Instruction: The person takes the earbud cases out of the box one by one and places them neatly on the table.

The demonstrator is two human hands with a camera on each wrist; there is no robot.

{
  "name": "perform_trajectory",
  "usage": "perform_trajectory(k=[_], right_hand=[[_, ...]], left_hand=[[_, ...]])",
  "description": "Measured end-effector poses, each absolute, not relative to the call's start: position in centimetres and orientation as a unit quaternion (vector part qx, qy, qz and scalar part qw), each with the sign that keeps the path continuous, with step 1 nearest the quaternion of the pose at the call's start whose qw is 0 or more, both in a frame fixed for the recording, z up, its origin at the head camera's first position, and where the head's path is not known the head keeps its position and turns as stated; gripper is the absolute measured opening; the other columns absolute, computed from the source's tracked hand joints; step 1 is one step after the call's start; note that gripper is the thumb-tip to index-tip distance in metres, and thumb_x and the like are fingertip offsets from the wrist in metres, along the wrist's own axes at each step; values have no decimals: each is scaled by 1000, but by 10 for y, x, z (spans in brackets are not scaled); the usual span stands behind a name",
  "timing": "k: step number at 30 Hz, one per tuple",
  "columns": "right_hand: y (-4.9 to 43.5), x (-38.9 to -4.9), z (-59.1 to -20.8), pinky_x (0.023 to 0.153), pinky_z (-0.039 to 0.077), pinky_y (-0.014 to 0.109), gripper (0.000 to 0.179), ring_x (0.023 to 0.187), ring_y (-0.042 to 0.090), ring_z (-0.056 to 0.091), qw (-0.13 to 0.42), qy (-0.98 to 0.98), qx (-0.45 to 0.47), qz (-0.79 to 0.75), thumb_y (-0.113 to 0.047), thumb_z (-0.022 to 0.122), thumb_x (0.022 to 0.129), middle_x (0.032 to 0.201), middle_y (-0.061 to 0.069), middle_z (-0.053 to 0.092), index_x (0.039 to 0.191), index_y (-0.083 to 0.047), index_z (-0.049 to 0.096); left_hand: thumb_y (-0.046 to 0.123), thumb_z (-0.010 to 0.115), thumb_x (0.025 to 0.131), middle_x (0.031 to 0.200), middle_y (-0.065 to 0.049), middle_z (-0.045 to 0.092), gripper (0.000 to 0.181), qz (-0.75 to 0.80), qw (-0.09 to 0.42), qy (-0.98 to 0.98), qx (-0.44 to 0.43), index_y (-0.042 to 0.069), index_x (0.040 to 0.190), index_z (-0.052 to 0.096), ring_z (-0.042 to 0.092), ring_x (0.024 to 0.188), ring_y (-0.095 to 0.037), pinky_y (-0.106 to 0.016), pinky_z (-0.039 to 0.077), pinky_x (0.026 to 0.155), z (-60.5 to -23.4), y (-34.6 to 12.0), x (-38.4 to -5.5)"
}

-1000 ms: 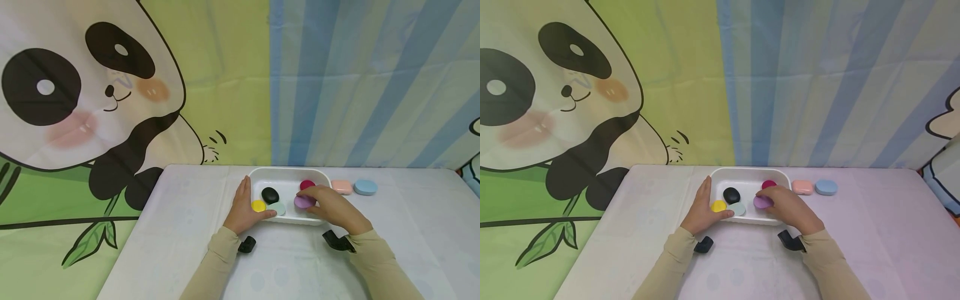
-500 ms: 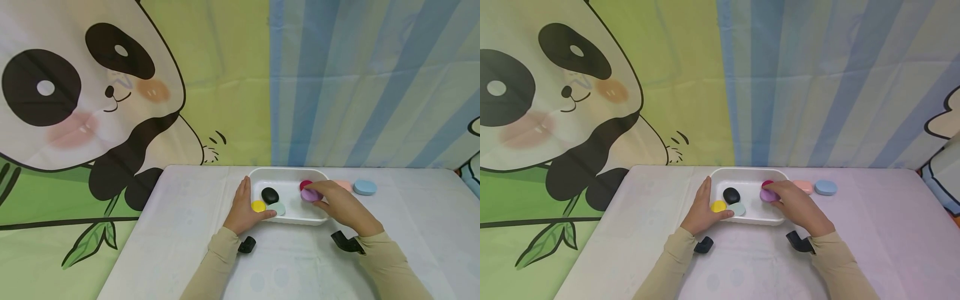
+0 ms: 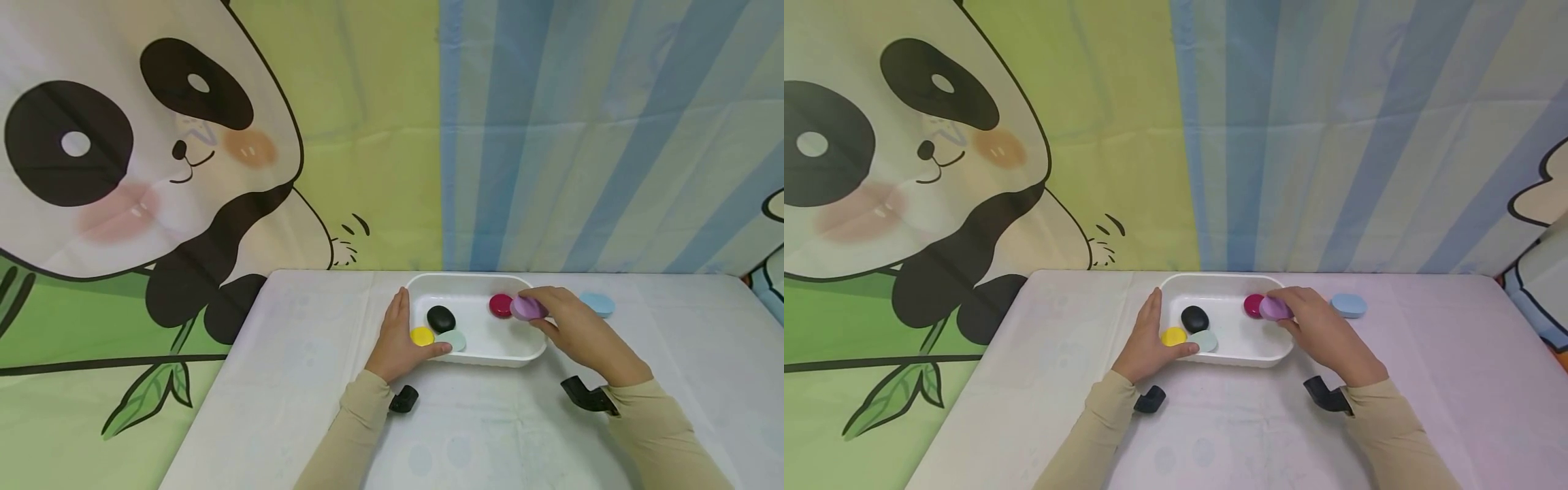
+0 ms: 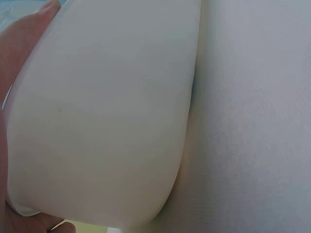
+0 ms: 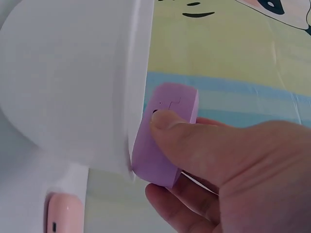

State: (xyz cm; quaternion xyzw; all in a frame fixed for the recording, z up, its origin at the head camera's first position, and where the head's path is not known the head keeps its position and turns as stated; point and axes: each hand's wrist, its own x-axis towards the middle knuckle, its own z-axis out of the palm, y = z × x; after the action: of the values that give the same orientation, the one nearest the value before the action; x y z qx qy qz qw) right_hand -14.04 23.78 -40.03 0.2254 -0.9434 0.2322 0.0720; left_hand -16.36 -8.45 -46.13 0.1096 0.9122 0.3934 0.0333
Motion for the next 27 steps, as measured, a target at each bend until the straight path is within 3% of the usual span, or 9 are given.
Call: perform_trajectory(k=[10,20,27], right_hand=[[259,-139,-398,90,51,58,48,111,41,57,130,-939,238,213,5,79,81,119,22,63,124,3,60],[273,-138,-398,92,48,63,48,113,44,55,110,-952,207,197,-1,80,83,120,25,62,125,4,59],[288,-141,-404,89,48,60,45,107,41,56,140,-945,215,201,4,80,81,113,21,64,121,3,60]], left_hand=[[69,81,68,169,-7,4,135,397,33,910,111,13,163,3,9,154,-23,-45,19,122,-461,-85,-163],[69,82,68,169,-8,3,136,401,34,908,113,15,163,1,7,154,-21,-46,18,122,-461,-85,-163],[69,81,68,169,-7,3,136,403,33,908,115,14,163,1,7,154,-21,-46,18,122,-461,-85,-163]])
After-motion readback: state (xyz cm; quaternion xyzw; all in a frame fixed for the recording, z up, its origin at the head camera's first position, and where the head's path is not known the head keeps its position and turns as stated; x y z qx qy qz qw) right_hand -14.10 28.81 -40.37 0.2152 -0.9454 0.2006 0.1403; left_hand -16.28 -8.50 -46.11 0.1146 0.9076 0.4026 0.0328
